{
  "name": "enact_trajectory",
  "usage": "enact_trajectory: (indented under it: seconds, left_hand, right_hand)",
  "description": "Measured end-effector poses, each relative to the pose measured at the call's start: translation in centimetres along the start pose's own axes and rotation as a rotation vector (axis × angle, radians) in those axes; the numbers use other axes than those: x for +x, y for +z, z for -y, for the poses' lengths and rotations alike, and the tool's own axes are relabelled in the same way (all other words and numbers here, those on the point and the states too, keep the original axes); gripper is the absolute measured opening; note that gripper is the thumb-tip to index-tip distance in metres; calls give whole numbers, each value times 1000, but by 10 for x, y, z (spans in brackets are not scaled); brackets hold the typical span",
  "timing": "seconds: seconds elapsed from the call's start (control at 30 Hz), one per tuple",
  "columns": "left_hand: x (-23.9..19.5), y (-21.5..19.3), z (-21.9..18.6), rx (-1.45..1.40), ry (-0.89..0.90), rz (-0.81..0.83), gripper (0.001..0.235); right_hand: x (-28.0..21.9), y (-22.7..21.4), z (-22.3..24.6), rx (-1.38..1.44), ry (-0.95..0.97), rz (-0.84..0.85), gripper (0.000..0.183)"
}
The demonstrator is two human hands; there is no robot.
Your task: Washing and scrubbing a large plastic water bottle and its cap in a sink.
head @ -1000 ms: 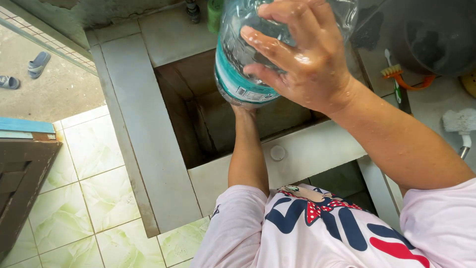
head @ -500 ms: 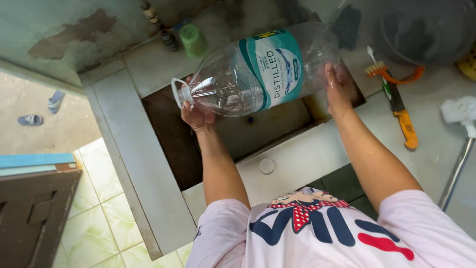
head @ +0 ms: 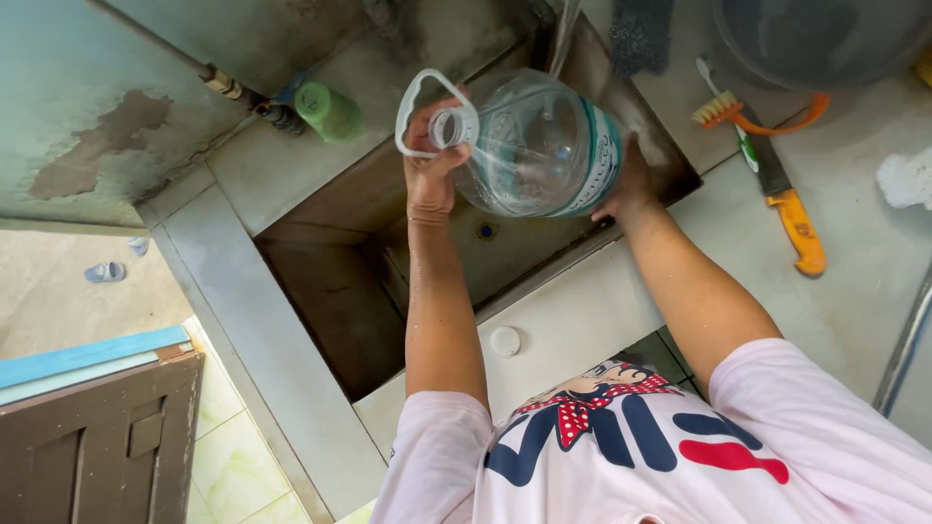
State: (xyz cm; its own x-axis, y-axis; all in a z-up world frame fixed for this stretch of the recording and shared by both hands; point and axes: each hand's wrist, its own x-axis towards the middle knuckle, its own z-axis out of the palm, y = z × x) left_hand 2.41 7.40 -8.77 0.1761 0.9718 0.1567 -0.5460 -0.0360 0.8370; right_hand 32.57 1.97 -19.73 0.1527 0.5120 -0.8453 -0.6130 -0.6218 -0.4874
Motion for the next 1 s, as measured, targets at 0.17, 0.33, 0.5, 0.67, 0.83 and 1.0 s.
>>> enact_trajectory:
  seconds: [0.17, 0.33, 0.5, 0.67, 0.83, 1.0]
  left_hand:
    - [2, 56, 38, 76, -12, 27, 57]
    - [-1, 105, 35, 479, 171, 101, 53]
    - [-1, 108, 43, 789, 364, 24, 51]
    - [-6, 100, 54, 916, 371, -99, 58]
    - [-11, 95, 57, 730, 216, -137, 56]
    - [-13, 92, 59, 794, 263, -151, 54]
  right_hand:
    - [-6, 9, 4, -93, -3, -5, 80]
    - [6, 2, -6, 56, -270, 419, 75]
    - [-50, 27, 14, -52, -48, 197, 76]
    - [-25, 21, 1, -62, -27, 323, 82]
    - [-23, 20, 1, -98, 0, 314, 84]
    - [-22, 20, -2, -107, 16, 331, 86]
